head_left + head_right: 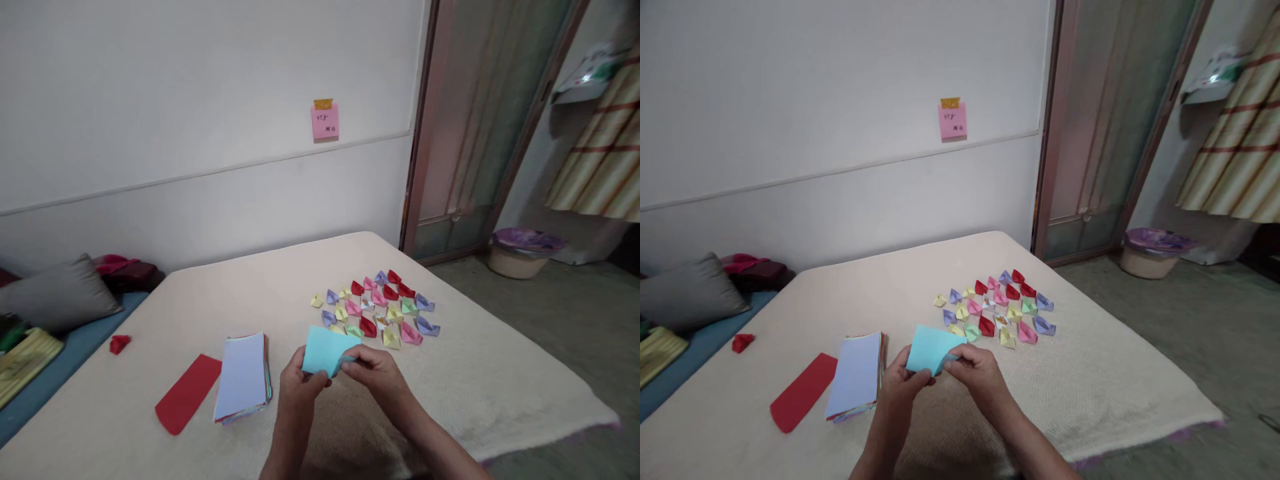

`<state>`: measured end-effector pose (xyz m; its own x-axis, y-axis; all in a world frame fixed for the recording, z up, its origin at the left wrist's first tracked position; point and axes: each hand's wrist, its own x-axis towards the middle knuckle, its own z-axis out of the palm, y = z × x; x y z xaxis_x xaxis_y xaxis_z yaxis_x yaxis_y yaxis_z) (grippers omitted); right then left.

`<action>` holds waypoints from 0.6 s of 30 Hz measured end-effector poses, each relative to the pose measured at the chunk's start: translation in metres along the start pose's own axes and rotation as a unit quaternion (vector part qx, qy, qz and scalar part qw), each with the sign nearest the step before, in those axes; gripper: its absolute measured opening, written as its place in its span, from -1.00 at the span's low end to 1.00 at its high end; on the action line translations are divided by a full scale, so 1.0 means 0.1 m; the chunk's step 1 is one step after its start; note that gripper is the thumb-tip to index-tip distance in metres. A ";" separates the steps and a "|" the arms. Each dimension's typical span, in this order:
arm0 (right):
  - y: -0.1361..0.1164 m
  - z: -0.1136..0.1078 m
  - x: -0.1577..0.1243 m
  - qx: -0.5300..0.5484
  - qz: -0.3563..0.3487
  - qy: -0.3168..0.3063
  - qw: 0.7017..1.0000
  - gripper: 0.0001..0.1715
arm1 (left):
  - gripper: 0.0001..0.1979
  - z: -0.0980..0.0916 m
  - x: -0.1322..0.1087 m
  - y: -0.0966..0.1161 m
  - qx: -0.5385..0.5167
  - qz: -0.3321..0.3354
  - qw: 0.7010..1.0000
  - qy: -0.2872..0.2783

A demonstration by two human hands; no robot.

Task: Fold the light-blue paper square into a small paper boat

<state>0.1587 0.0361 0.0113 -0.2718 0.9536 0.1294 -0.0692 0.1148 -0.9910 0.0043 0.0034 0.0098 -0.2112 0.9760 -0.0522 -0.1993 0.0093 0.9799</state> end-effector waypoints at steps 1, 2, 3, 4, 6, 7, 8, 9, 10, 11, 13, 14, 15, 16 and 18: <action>0.00 0.01 0.00 0.009 0.007 0.009 1.000 -0.83 | -0.64 0.01 0.00 -0.03 0.004 0.003 1.000 -0.004; 0.01 0.02 0.00 0.018 0.014 0.018 1.000 -0.82 | -0.65 0.01 0.01 -0.05 0.008 0.005 1.000 -0.007; 0.01 0.03 0.00 0.027 0.021 0.025 0.999 -0.81 | -0.65 0.02 0.01 -0.07 0.012 0.006 1.000 -0.007; 0.02 0.03 0.00 0.034 0.027 0.031 0.999 -0.81 | -0.66 0.02 0.01 -0.09 0.015 0.006 1.000 -0.005; 0.03 0.05 0.01 0.045 0.038 0.040 0.997 -0.82 | -0.64 0.03 0.02 -0.12 0.018 0.008 1.000 -0.004; 0.04 0.05 0.01 0.048 0.042 0.045 0.997 -0.83 | -0.63 0.04 0.02 -0.13 0.019 0.008 1.000 -0.005; 0.04 0.06 0.01 0.051 0.044 0.050 0.996 -0.83 | -0.62 0.04 0.02 -0.13 0.021 0.008 1.000 -0.007; 0.05 0.06 0.01 0.052 0.045 0.054 0.996 -0.83 | -0.62 0.05 0.02 -0.14 0.022 0.007 1.000 -0.008; 0.05 0.06 0.01 0.053 0.044 0.056 0.996 -0.83 | -0.62 0.05 0.02 -0.15 0.024 0.009 1.000 -0.010; 0.06 0.06 0.01 0.054 0.043 0.057 0.996 -0.83 | -0.63 0.06 0.02 -0.15 0.023 0.011 1.000 -0.012; 0.06 0.06 0.01 0.058 0.043 0.059 0.996 -0.83 | -0.63 0.07 0.02 -0.16 0.014 0.020 1.000 -0.016; 0.05 0.06 0.01 0.060 0.044 0.059 0.995 -0.83 | -0.62 0.08 0.02 -0.17 0.007 0.025 1.000 -0.016; 0.05 0.06 0.01 0.061 0.047 0.061 0.995 -0.83 | -0.62 0.09 0.02 -0.18 0.001 0.029 0.999 -0.015; 0.04 0.07 0.00 0.061 0.049 0.063 0.995 -0.82 | -0.61 0.10 0.02 -0.19 -0.004 0.031 0.999 -0.011; 0.03 0.07 0.00 0.060 0.053 0.065 0.995 -0.82 | -0.62 0.12 0.01 -0.20 -0.006 0.034 0.999 0.004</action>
<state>0.1515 0.0342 0.0088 -0.1584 0.9873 0.0111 -0.1637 -0.0151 -0.9864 0.0192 0.0071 -0.0074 -0.2316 0.9727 0.0122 -0.1955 -0.0589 0.9789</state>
